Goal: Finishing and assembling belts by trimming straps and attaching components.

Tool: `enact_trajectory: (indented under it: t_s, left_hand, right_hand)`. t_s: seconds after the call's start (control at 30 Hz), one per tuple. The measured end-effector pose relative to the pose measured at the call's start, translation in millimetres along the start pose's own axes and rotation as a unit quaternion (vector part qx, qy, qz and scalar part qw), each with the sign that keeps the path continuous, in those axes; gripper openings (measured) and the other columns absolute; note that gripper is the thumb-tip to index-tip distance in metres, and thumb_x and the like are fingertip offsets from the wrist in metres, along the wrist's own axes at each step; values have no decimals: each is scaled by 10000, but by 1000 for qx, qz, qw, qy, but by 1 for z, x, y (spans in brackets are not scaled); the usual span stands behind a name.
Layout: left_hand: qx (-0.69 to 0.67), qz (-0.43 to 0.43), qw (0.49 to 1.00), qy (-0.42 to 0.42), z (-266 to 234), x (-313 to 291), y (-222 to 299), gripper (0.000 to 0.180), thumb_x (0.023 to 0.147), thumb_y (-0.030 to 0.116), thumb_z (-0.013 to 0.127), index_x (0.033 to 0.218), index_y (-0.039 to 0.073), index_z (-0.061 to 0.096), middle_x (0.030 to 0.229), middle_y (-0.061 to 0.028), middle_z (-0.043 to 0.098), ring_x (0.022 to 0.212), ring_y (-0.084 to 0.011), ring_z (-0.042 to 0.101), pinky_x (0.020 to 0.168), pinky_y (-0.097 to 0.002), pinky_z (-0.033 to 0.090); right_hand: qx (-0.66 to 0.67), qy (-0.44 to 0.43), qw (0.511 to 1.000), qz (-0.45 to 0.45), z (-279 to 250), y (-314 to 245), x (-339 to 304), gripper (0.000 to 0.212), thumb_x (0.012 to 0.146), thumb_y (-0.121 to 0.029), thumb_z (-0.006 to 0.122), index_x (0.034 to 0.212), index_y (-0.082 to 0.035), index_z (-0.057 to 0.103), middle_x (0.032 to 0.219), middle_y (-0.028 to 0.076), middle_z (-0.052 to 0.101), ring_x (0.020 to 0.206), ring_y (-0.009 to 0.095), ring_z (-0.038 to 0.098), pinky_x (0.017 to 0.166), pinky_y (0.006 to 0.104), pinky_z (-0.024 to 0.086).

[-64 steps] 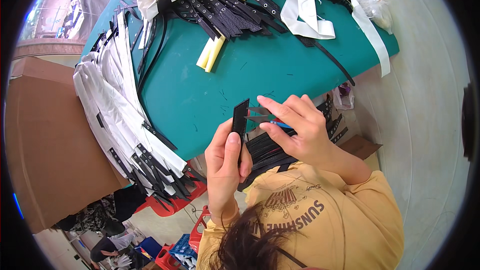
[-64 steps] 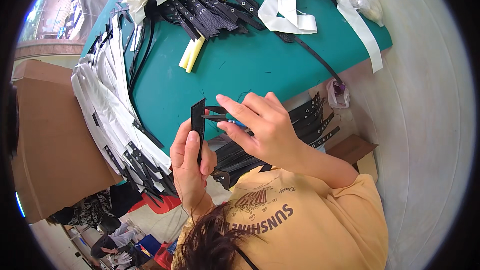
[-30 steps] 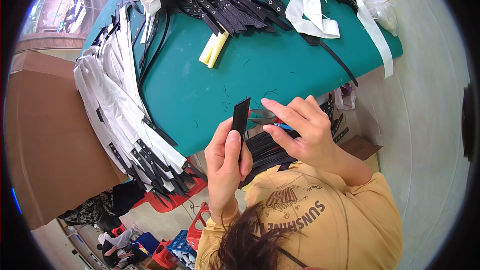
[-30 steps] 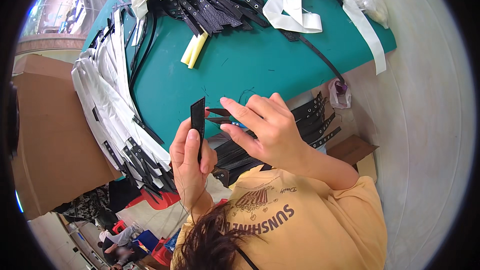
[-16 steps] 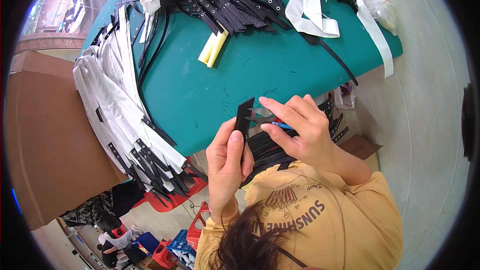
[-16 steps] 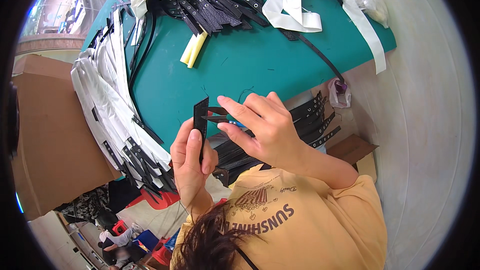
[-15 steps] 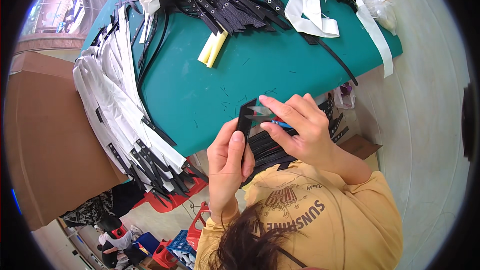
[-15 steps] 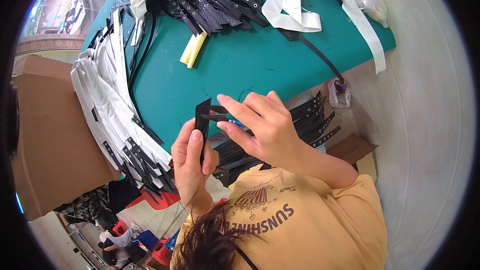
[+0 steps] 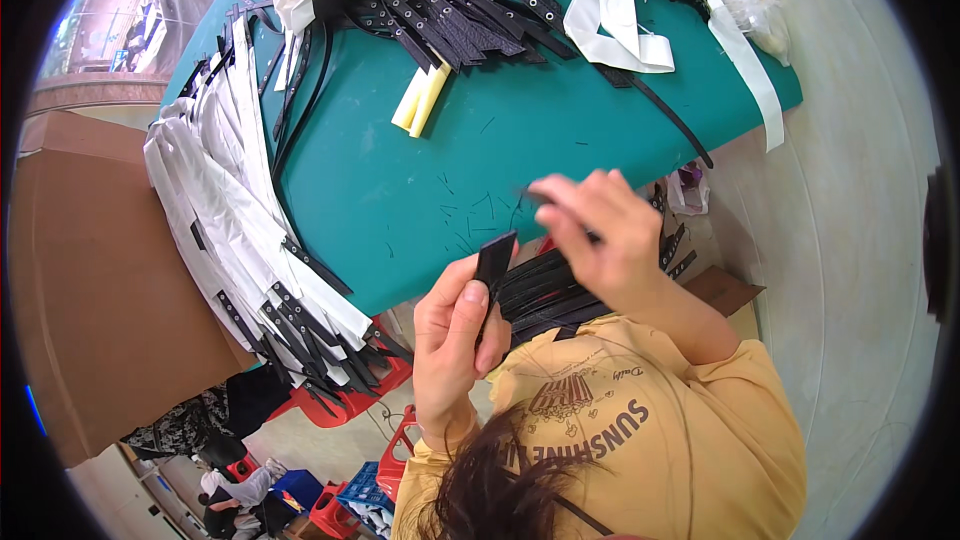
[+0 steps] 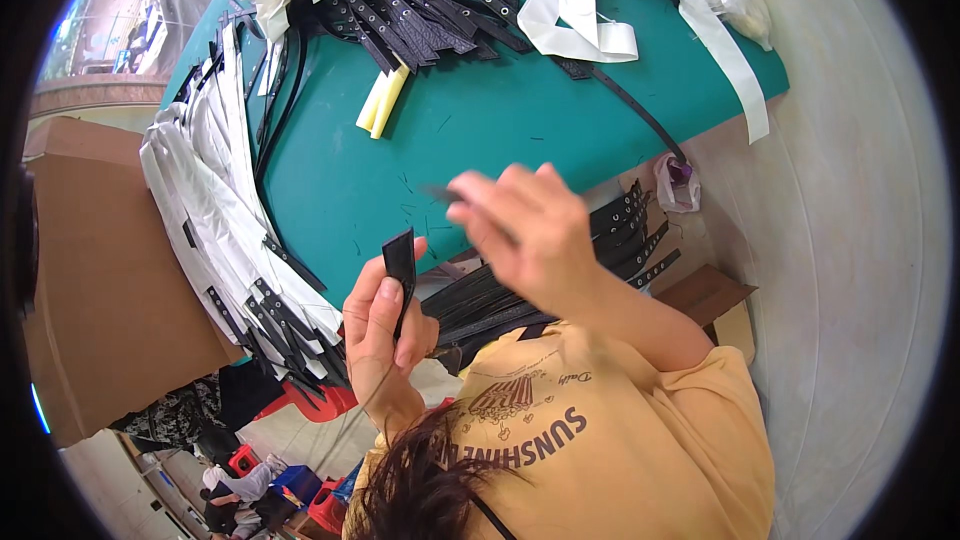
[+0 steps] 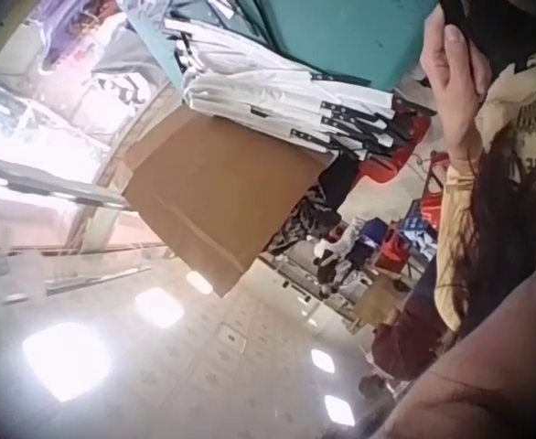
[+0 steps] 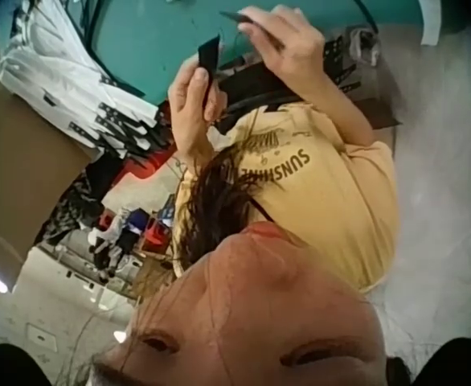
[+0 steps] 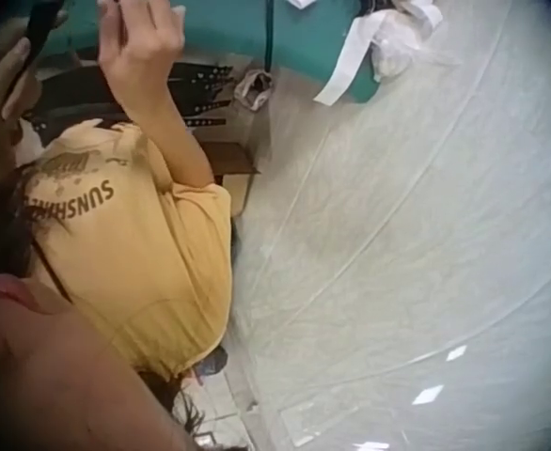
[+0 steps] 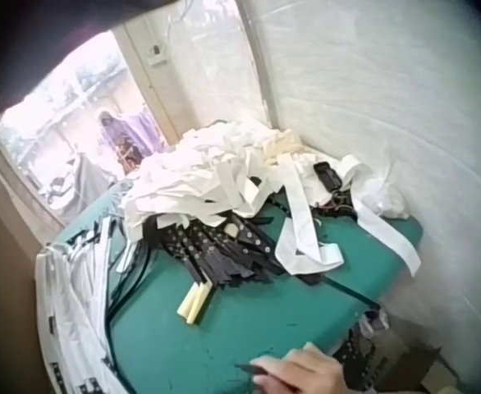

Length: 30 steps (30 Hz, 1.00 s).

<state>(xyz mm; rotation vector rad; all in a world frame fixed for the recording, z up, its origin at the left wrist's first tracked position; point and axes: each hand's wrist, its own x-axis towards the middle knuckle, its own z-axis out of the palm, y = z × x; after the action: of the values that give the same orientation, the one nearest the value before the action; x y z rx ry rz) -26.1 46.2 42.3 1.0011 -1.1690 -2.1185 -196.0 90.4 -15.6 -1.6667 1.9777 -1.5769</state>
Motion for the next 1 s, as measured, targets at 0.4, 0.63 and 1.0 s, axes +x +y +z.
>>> enact_trajectory:
  t_s: [0.4,0.63,1.0]
  left_hand:
    - [27,-20,998,48,1,4,4,306,1000,174,374,1169,-42,508,476,38,383,382,-19,296,365,-181,232]
    - [88,-2,994,70,-2,4,0,293,997,159,383,1124,-50,545,497,42,397,392,-10,307,366,-180,228]
    - [50,-66,996,24,-15,8,8,290,986,146,386,1091,-63,558,441,36,391,356,-22,285,359,-194,227]
  right_hand:
    - [58,-85,995,-8,-10,-14,-7,297,734,-162,757,962,-46,606,753,55,598,583,194,474,566,301,361]
    - [52,-119,992,-11,-14,-12,-5,292,727,-151,759,966,-51,625,726,45,580,591,184,478,566,303,334]
    - [106,-158,982,-23,-18,-2,2,256,715,-126,760,937,-51,655,684,34,558,590,168,476,580,297,313]
